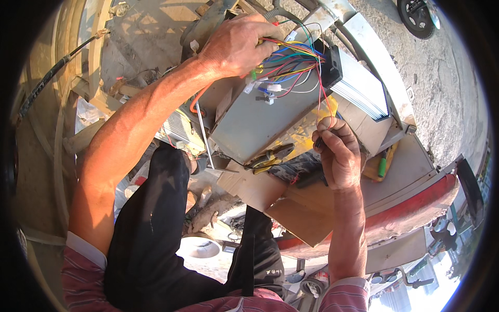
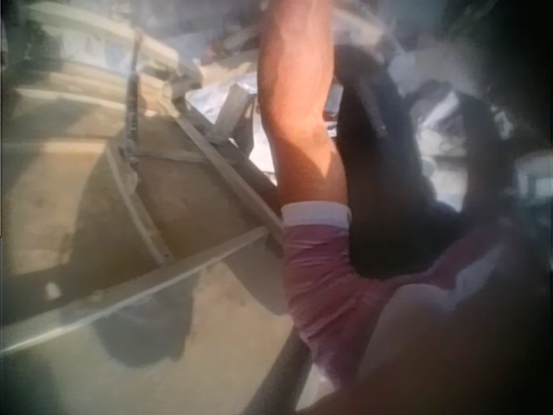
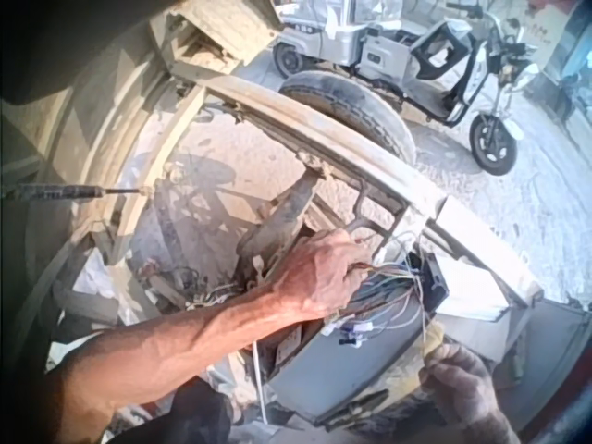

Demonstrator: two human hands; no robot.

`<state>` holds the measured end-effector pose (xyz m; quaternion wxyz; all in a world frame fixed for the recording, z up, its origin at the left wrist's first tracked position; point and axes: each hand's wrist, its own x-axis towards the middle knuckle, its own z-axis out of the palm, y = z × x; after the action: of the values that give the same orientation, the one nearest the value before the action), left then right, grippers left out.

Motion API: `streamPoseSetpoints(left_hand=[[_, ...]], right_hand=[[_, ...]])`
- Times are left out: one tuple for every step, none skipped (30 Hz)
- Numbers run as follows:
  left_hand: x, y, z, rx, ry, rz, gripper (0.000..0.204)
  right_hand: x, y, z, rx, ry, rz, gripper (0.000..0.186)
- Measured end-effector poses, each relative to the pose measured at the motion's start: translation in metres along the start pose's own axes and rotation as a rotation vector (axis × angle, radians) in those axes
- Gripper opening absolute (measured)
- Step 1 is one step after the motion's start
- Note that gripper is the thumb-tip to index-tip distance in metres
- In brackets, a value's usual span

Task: The person works on the exposed wiring of a three-wheeled vehicle, consulting a small instruction card and connecting multiple colored wires to terminals and connectors. They lift the seat to access the compartment, handle the wiring harness, and reposition the seat at the end.

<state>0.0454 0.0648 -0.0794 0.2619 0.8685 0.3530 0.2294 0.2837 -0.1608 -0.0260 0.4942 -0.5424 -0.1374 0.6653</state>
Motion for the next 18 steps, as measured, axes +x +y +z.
streamPoseSetpoints(left_hand=[[0.001, 0.0, -0.001, -0.013, 0.0, -0.02, 0.029], [0.004, 0.001, -0.003, -0.1, -0.003, -0.051, 0.028], [0.007, 0.002, -0.006, -0.188, -0.02, -0.091, 0.028], [0.011, 0.004, -0.011, -0.263, -0.07, -0.165, 0.028], [0.015, 0.007, -0.016, -0.341, 0.001, -0.098, 0.024], [0.02, 0.009, -0.023, -0.406, 0.039, -0.065, 0.021], [0.026, 0.011, -0.03, -0.471, 0.078, -0.032, 0.019], [0.03, 0.014, -0.036, -0.498, 0.021, -0.075, 0.019], [0.033, 0.017, -0.042, -0.503, -0.044, -0.163, 0.02], [0.035, 0.018, -0.047, -0.507, -0.108, -0.251, 0.02], [0.035, 0.02, -0.05, -0.511, -0.173, -0.339, 0.021], [0.035, 0.02, -0.051, -0.519, -0.123, -0.22, 0.023], [0.033, 0.02, -0.052, -0.473, -0.126, -0.213, 0.022], [0.031, 0.018, -0.052, -0.427, -0.129, -0.205, 0.022], [0.029, 0.016, -0.051, -0.381, -0.133, -0.198, 0.022], [0.024, 0.015, -0.049, -0.321, -0.146, -0.187, 0.022], [0.018, 0.015, -0.047, -0.261, -0.159, -0.175, 0.025], [0.014, 0.014, -0.045, -0.192, -0.204, -0.201, 0.03]], right_hand=[[0.0, 0.0, 0.0, -0.003, -0.002, -0.002, 0.016], [0.0, 0.001, 0.0, 0.007, -0.008, -0.002, 0.016], [0.0, 0.001, 0.0, -0.005, 0.0, -0.001, 0.016], [0.0, 0.002, 0.0, -0.003, 0.002, 0.0, 0.016], [0.0, 0.002, 0.001, 0.012, 0.001, 0.005, 0.016], [-0.001, 0.002, 0.001, -0.002, 0.011, 0.005, 0.016], [-0.001, 0.002, 0.001, -0.003, 0.016, 0.007, 0.016], [-0.001, 0.002, 0.001, 0.008, 0.018, 0.009, 0.016], [-0.001, 0.002, 0.0, -0.003, 0.023, 0.008, 0.017], [-0.001, 0.001, 0.0, -0.002, 0.025, 0.006, 0.017], [-0.001, 0.001, 0.0, 0.011, 0.025, 0.006, 0.017], [-0.001, 0.0, -0.001, -0.008, 0.032, 0.005, 0.017], [-0.001, 0.0, -0.001, -0.014, 0.037, 0.006, 0.017], [-0.001, 0.0, -0.002, -0.006, 0.041, 0.008, 0.017], [-0.001, 0.0, -0.002, -0.023, 0.045, 0.007, 0.017], [0.0, 0.0, -0.003, -0.027, 0.047, 0.007, 0.016], [0.0, 0.001, -0.003, -0.015, 0.046, 0.01, 0.016], [0.0, 0.001, -0.003, -0.03, 0.049, 0.01, 0.016]])
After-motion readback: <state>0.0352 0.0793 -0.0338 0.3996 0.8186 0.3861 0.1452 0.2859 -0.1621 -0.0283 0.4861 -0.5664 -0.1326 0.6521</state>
